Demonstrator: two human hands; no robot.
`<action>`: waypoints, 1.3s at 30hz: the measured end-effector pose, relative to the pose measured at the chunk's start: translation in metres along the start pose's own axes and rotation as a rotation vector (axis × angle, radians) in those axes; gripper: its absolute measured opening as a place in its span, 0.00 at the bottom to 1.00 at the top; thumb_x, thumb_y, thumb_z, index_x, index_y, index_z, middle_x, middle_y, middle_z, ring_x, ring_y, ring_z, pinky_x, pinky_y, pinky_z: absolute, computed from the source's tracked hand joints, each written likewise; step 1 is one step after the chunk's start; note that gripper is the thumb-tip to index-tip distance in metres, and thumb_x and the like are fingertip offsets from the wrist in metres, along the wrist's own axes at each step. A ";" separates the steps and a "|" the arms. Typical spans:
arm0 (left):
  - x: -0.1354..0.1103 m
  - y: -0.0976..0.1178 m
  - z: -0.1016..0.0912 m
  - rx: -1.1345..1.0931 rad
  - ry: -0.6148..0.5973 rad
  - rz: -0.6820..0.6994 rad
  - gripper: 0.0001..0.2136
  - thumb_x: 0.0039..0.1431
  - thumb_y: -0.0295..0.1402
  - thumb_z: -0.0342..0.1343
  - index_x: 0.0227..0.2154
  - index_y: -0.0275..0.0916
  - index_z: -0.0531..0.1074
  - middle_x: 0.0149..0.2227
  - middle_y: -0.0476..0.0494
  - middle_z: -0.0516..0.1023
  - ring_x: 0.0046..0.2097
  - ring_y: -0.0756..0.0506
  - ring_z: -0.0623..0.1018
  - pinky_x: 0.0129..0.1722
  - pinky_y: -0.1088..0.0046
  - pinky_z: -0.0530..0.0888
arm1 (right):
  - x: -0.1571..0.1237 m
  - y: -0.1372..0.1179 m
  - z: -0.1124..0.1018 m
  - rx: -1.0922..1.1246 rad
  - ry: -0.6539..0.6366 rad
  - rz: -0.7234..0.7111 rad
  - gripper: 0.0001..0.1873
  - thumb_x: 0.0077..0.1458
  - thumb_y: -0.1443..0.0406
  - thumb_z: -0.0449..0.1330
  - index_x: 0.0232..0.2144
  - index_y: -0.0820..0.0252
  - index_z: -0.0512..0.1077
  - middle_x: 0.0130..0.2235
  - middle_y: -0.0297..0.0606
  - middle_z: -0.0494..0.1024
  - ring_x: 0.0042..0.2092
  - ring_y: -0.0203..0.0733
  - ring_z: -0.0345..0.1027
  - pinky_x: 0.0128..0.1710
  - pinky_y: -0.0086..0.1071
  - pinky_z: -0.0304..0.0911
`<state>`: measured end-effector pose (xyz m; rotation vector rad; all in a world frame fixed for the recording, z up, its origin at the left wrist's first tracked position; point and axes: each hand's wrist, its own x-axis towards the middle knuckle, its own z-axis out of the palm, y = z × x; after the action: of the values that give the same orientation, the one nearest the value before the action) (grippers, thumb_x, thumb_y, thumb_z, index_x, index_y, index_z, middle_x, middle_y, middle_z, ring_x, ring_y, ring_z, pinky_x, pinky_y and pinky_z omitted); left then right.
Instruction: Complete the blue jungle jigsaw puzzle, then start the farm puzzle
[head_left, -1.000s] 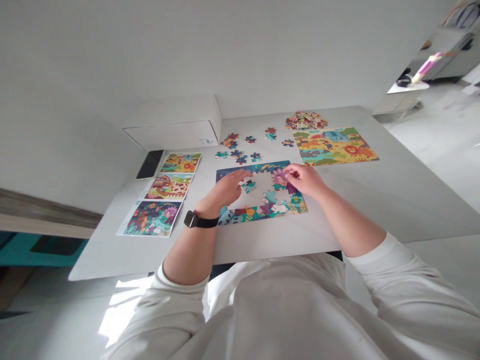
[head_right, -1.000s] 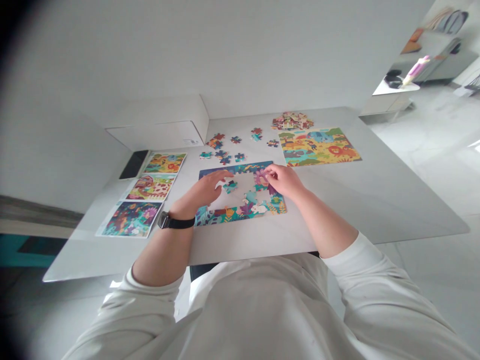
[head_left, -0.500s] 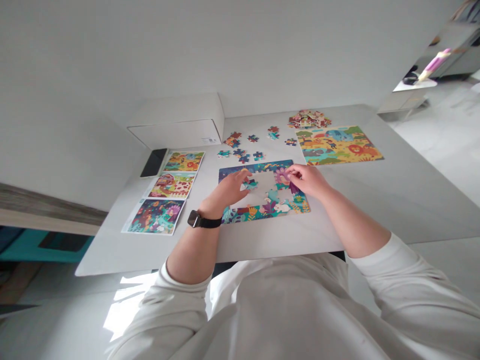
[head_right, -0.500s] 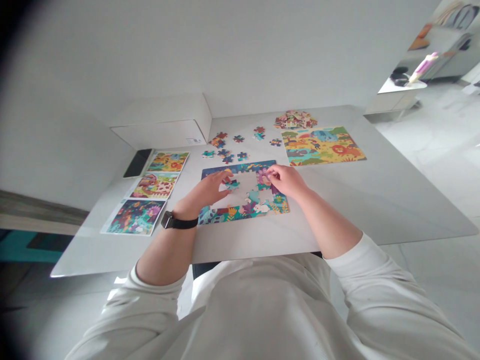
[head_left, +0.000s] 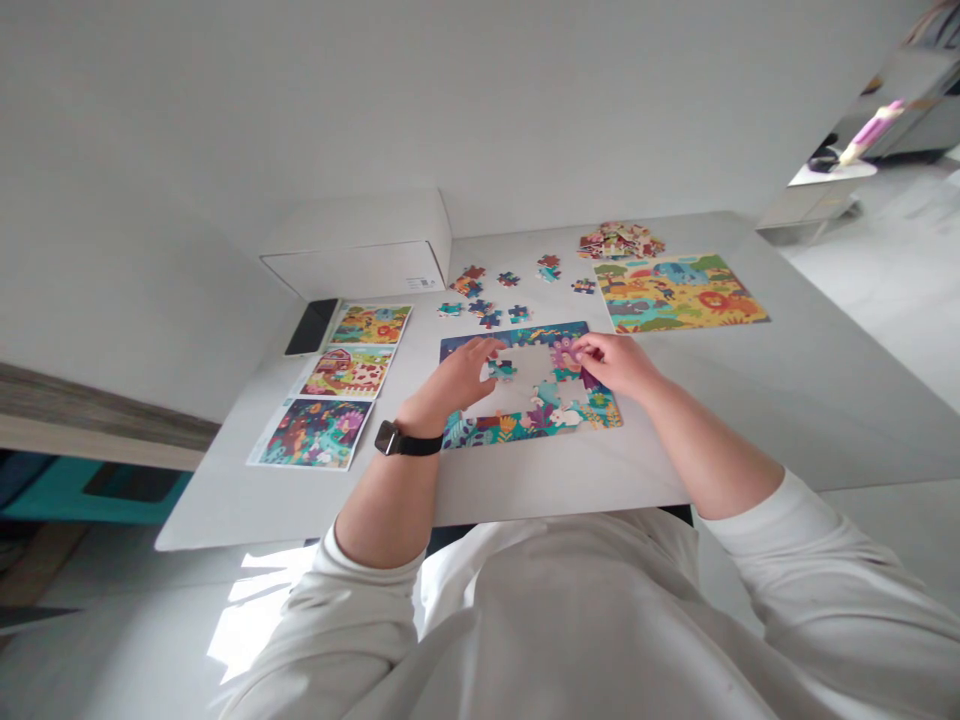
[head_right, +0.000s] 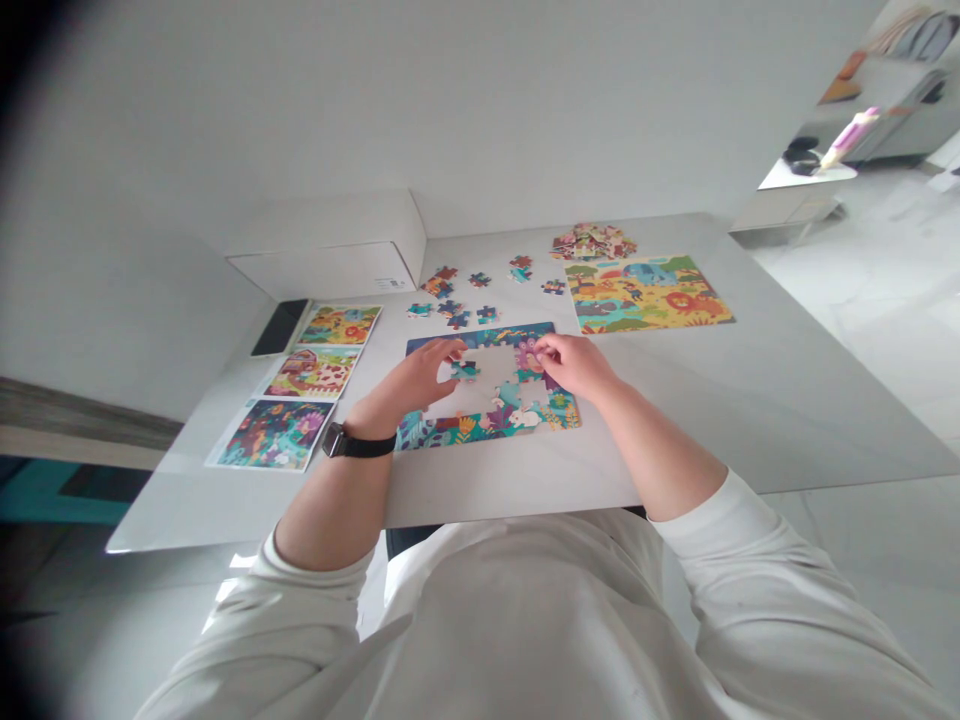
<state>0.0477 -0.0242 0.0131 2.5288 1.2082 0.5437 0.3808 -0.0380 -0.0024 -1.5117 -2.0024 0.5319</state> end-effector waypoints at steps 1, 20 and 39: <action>0.000 0.000 -0.001 -0.004 -0.001 0.000 0.28 0.57 0.24 0.60 0.62 0.42 0.71 0.58 0.37 0.79 0.59 0.36 0.80 0.64 0.55 0.76 | 0.000 0.000 0.000 -0.003 -0.003 -0.001 0.11 0.64 0.64 0.63 0.46 0.51 0.84 0.38 0.37 0.88 0.39 0.47 0.81 0.42 0.38 0.71; -0.027 -0.031 -0.051 0.008 0.265 -0.367 0.15 0.67 0.36 0.55 0.51 0.41 0.81 0.42 0.42 0.85 0.38 0.43 0.80 0.46 0.67 0.76 | 0.006 0.007 -0.005 0.011 0.031 0.029 0.12 0.64 0.63 0.61 0.46 0.53 0.83 0.40 0.39 0.88 0.41 0.46 0.82 0.43 0.37 0.72; -0.024 -0.021 -0.036 -0.083 0.181 -0.434 0.11 0.66 0.34 0.57 0.43 0.44 0.85 0.37 0.45 0.87 0.33 0.44 0.79 0.36 0.70 0.69 | 0.117 -0.037 0.005 -0.164 -0.063 -0.194 0.11 0.63 0.66 0.66 0.46 0.56 0.84 0.48 0.44 0.86 0.45 0.47 0.80 0.52 0.40 0.72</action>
<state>0.0034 -0.0268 0.0320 2.0906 1.6993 0.7024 0.3273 0.0636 0.0407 -1.3873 -2.2597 0.3469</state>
